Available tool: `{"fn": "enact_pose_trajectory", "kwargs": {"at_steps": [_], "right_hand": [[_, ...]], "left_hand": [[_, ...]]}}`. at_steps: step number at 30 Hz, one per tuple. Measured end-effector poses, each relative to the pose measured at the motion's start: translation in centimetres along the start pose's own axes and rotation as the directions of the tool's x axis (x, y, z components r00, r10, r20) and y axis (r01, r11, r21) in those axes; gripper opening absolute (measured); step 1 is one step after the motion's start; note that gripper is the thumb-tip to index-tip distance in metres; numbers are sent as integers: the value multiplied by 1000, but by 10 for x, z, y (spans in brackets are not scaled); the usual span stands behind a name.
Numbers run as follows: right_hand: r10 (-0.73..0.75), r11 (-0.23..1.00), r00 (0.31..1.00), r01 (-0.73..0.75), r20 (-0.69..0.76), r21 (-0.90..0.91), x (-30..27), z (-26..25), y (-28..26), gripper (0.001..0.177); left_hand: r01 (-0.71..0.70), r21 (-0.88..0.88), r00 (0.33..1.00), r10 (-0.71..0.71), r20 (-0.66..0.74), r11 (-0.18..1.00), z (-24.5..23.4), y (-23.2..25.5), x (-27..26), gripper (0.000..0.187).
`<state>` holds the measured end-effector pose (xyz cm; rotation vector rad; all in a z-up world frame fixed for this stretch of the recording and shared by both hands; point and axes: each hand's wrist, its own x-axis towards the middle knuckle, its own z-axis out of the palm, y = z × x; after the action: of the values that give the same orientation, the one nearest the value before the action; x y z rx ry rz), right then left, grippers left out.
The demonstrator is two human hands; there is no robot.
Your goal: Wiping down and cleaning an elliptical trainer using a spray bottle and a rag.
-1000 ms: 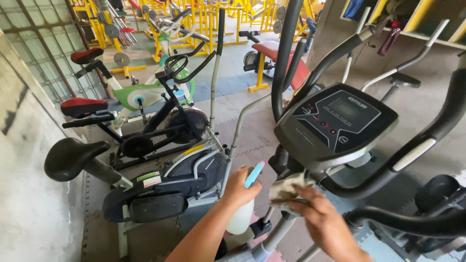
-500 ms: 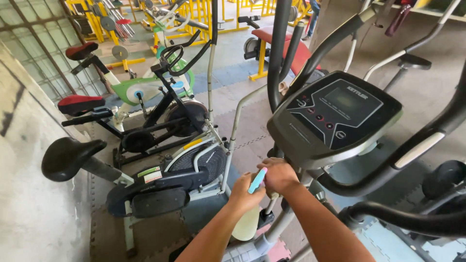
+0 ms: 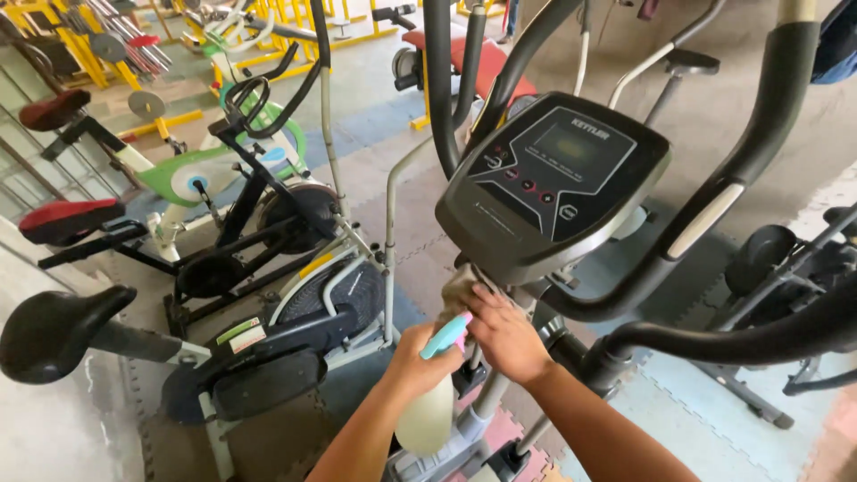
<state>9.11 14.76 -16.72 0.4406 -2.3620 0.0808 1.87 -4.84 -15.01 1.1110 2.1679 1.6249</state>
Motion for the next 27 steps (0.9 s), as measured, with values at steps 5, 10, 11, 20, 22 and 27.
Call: {"fn": "enact_pose_trajectory", "kwargs": {"at_steps": [5, 10, 11, 20, 22, 27], "right_hand": [[182, 981, 954, -193, 240, 21, 48, 37, 6, 49], [151, 988, 987, -152, 51, 29, 34, 9, -9, 45], [97, 995, 995, -96, -28, 33, 25, 0, -14, 44], [455, 875, 886, -425, -95, 232, -105, 20, -36, 61], [540, 828, 833, -502, -119, 249, -103, -2, -57, 55], [374, 918, 837, -395, -399, 31, -18, -75, -78, 45]], "left_hand": [[-93, 47, 989, 98, -111, 995, -7, -2, 6, 25], [-171, 20, 975, 172, -141, 985, -14, 0, 13, 27], [-186, 12, 971, 186, -148, 982, -13, -1, 11, 29], [-163, -23, 986, 162, -44, 986, -4, -13, 7, 23], [-195, -12, 980, 194, -34, 981, -5, -13, 2, 24], [-209, 57, 978, 209, 18, 976, -2, -2, 13, 26]]}}
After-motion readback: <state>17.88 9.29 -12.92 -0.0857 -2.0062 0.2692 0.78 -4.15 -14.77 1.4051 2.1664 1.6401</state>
